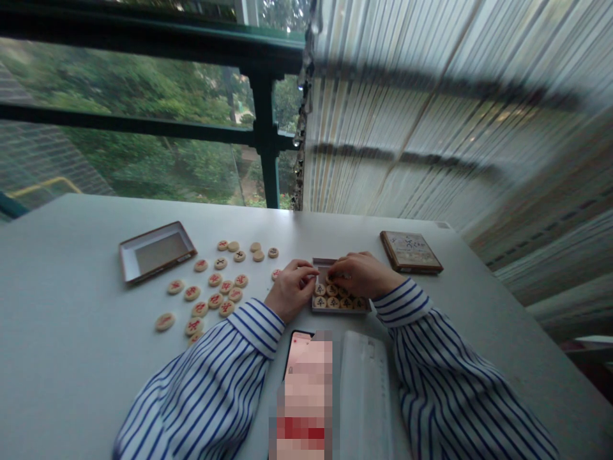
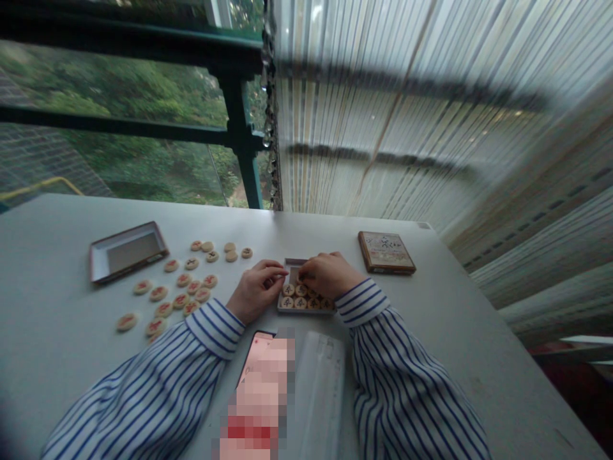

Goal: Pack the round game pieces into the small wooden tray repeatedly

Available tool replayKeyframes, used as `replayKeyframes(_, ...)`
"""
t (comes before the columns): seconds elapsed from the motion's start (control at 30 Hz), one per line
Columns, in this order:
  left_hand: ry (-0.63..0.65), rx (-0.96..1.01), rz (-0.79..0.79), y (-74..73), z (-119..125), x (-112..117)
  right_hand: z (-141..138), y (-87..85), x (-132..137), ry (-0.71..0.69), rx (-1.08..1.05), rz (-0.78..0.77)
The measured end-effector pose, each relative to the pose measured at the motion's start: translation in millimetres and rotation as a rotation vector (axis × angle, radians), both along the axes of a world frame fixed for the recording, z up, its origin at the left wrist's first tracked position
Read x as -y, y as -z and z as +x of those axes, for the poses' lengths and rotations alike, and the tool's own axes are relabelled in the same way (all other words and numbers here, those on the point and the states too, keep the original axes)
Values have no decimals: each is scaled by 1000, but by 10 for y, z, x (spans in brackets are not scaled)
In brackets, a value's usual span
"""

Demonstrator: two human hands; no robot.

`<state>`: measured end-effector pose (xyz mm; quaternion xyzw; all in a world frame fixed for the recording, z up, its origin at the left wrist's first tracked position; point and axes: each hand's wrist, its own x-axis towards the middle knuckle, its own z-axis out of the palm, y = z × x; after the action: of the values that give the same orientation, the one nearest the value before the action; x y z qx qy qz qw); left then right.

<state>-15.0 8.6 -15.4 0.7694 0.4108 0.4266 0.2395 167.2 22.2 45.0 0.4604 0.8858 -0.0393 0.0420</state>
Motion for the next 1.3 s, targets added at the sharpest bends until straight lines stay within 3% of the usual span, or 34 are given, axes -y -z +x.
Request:
replayKeyframes(0.57, -5, 6, -5, 11, -1, 1, 8, 25, -14, 3, 10, 6)
replayKeyframes(0.83, -21, 7, 7, -17, 4, 8, 38, -65, 0, 65, -31, 19)
replayKeyframes(1.3, -88, -15, 157, -76, -4, 72, 37, -157, 29, 82, -139, 139)
